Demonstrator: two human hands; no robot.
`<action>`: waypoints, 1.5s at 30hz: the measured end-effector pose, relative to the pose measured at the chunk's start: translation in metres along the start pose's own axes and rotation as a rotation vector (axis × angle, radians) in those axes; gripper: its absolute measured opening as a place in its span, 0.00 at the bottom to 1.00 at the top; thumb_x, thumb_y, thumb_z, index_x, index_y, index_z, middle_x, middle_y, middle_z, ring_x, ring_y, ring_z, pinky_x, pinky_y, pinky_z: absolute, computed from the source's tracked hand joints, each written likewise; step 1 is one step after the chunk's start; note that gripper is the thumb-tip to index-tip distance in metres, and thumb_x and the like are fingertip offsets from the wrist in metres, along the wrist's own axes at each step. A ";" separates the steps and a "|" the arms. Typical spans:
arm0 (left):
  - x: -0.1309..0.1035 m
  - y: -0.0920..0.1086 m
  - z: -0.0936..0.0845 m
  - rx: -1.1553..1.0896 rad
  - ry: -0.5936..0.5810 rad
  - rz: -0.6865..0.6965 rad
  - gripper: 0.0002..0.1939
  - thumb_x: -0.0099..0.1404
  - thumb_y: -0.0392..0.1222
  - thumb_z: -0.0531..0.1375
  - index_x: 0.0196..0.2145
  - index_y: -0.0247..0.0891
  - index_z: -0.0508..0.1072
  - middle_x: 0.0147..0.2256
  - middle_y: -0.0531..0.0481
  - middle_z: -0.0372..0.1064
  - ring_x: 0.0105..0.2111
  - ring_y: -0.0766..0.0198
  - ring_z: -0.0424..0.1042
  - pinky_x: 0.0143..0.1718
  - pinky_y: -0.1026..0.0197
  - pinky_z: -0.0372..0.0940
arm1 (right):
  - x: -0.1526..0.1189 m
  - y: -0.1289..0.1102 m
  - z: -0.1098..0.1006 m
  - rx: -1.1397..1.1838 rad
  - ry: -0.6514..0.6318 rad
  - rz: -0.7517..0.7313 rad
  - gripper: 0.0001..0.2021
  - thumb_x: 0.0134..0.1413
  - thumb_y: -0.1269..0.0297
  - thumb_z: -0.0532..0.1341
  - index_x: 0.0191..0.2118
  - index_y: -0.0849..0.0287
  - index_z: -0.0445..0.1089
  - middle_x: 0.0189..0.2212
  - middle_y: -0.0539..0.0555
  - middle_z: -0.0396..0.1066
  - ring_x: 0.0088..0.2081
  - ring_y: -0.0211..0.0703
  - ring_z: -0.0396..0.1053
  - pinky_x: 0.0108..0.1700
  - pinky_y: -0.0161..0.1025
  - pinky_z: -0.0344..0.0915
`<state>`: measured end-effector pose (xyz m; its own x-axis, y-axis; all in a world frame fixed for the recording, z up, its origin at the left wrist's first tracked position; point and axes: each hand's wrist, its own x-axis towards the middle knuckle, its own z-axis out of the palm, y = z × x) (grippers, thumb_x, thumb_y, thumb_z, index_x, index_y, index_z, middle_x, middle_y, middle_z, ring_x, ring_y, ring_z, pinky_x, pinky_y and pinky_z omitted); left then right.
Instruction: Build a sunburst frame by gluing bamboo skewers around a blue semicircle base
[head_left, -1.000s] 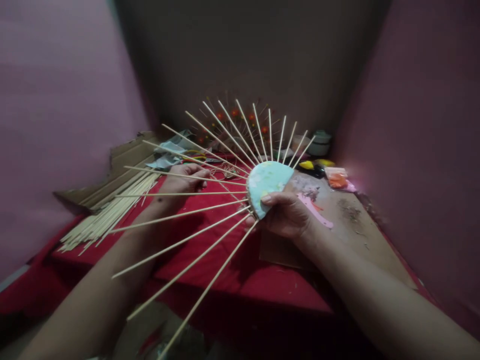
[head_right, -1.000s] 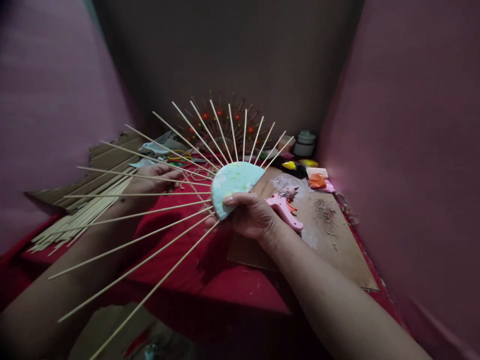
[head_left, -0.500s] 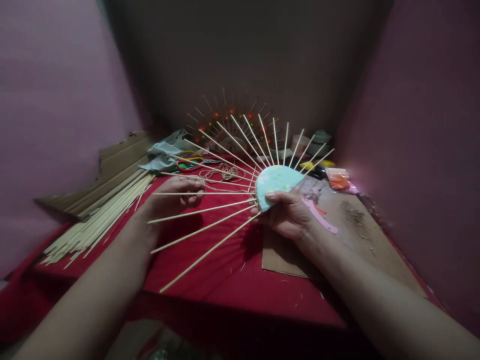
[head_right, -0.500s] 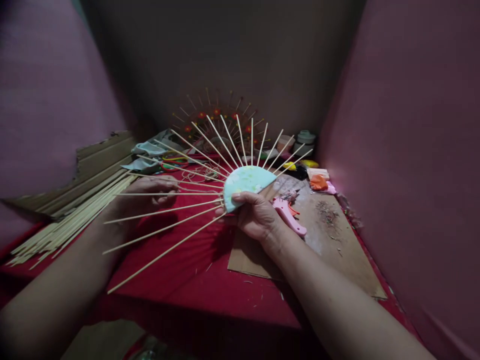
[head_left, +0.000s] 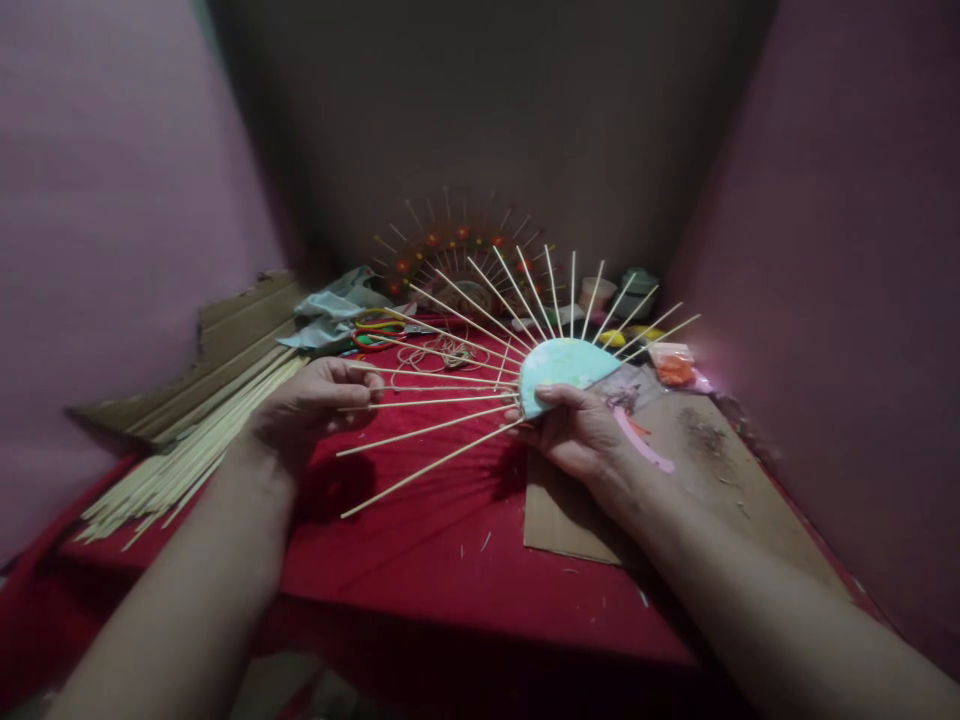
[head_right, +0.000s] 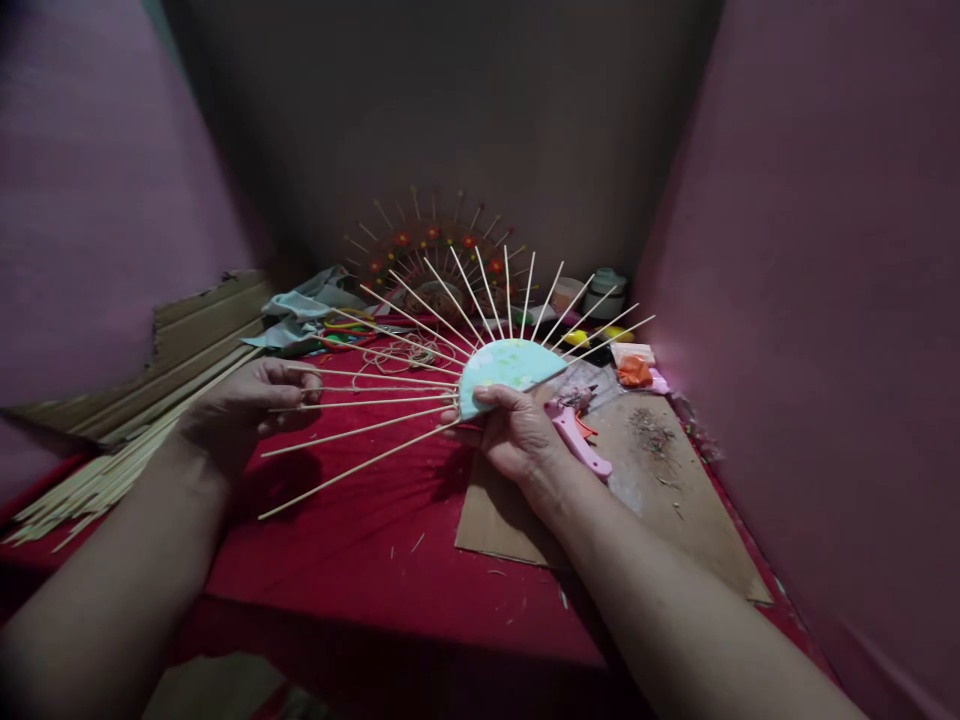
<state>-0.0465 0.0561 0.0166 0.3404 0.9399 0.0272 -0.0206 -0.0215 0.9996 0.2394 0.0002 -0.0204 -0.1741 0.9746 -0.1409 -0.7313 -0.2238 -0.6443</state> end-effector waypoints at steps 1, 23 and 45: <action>0.002 -0.001 -0.001 0.014 -0.016 -0.028 0.11 0.41 0.36 0.70 0.23 0.32 0.73 0.14 0.54 0.60 0.14 0.74 0.55 0.12 0.71 0.47 | 0.000 0.000 0.000 -0.001 0.006 -0.006 0.09 0.38 0.76 0.59 0.31 0.60 0.67 0.21 0.51 0.73 0.22 0.43 0.71 0.31 0.45 0.71; 0.011 -0.001 -0.009 0.091 0.198 0.123 0.09 0.46 0.37 0.69 0.24 0.32 0.72 0.19 0.53 0.66 0.19 0.72 0.64 0.20 0.71 0.57 | 0.001 -0.001 0.001 -0.029 0.070 -0.022 0.07 0.38 0.76 0.60 0.26 0.59 0.65 0.20 0.49 0.70 0.22 0.40 0.68 0.32 0.45 0.71; 0.016 -0.005 0.013 0.066 0.218 -0.051 0.10 0.46 0.36 0.69 0.23 0.31 0.71 0.19 0.55 0.63 0.18 0.74 0.59 0.19 0.69 0.55 | -0.005 0.002 0.002 -0.079 -0.079 0.033 0.06 0.36 0.74 0.60 0.27 0.61 0.67 0.20 0.50 0.71 0.21 0.41 0.68 0.31 0.47 0.70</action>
<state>-0.0290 0.0670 0.0121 0.1279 0.9916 -0.0194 0.0558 0.0123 0.9984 0.2374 -0.0049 -0.0196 -0.2504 0.9624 -0.1052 -0.6705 -0.2508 -0.6982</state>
